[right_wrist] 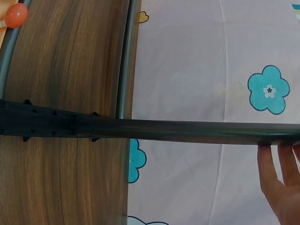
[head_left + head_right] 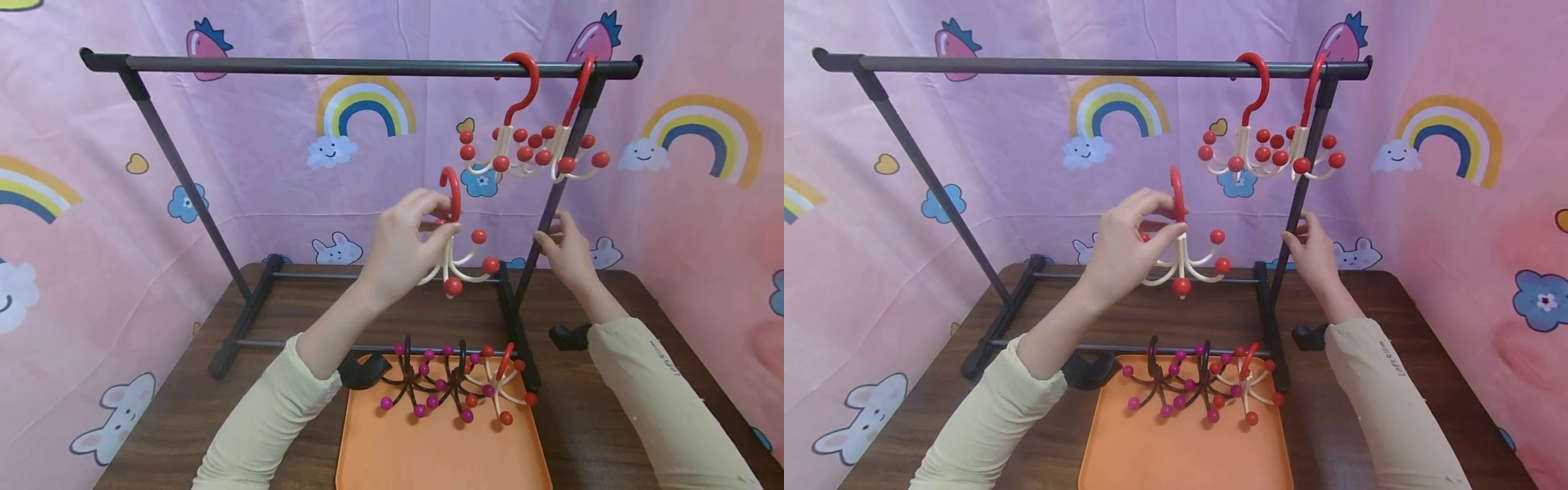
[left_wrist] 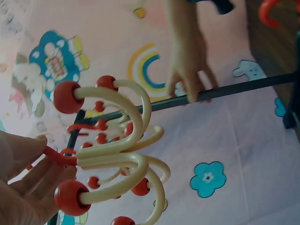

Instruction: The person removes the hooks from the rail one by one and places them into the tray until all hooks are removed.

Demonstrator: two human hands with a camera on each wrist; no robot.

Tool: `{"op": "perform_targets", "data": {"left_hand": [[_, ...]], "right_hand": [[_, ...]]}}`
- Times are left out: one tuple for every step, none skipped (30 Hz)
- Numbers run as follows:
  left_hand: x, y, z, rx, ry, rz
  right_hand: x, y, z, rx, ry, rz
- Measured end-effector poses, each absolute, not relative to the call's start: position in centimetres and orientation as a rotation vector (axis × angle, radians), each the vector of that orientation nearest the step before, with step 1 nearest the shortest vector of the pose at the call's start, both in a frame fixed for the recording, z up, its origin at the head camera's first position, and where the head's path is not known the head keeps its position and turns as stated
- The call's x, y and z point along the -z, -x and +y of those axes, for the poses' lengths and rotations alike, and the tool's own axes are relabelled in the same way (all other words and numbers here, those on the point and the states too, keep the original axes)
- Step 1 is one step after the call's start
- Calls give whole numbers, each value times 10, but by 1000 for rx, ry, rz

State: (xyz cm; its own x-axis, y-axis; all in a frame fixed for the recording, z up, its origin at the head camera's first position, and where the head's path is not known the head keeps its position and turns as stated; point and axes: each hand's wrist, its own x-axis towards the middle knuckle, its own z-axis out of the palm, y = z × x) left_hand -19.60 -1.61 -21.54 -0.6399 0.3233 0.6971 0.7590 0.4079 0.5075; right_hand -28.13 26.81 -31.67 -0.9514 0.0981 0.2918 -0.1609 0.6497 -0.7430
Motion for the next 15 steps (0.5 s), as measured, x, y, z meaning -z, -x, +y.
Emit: {"op": "perform_targets", "data": {"left_hand": [[219, 194, -15, 1143, 937, -2175], [223, 192, -14, 1124, 956, -2179], [227, 190, -13, 1103, 973, -2184], [230, 188, -12, 1097, 989, -2188], [234, 186, -10, 1093, 1005, -2188], [237, 184, -9, 1095, 1019, -2188], [241, 182, -7, 1101, 1035, -2186], [244, 179, -6, 1109, 1049, -2185], [248, 177, -4, 1118, 1064, -2185], [252, 174, -3, 1131, 1080, -2186], [257, 172, -1, 1142, 1098, -2186], [261, 170, 1, 1150, 1116, -2188], [265, 167, 3, 1159, 1135, -2188], [269, 165, 5, 1170, 1155, -2191], [272, 163, 7, 1183, 1178, -2193]], "right_hand": [[317, 282, 268, -1200, -55, -2560], [317, 282, 268, -1201, -58, -2558], [317, 282, 267, -1202, -59, -2556], [317, 282, 267, -1203, -60, -2553], [317, 282, 267, -1202, -59, -2553], [317, 282, 267, -1198, -56, -2552], [317, 282, 266, -1195, -56, -2549], [317, 282, 266, -1188, -55, -2548], [316, 282, 266, -1184, -55, -2544], [316, 282, 266, -1179, -55, -2543], [316, 282, 266, -1173, -54, -2542], [316, 282, 266, -1171, -53, -2541], [316, 282, 266, -1166, -53, -2539], [316, 282, 266, -1159, -50, -2540], [316, 282, 265, -1158, -46, -2540]]}}
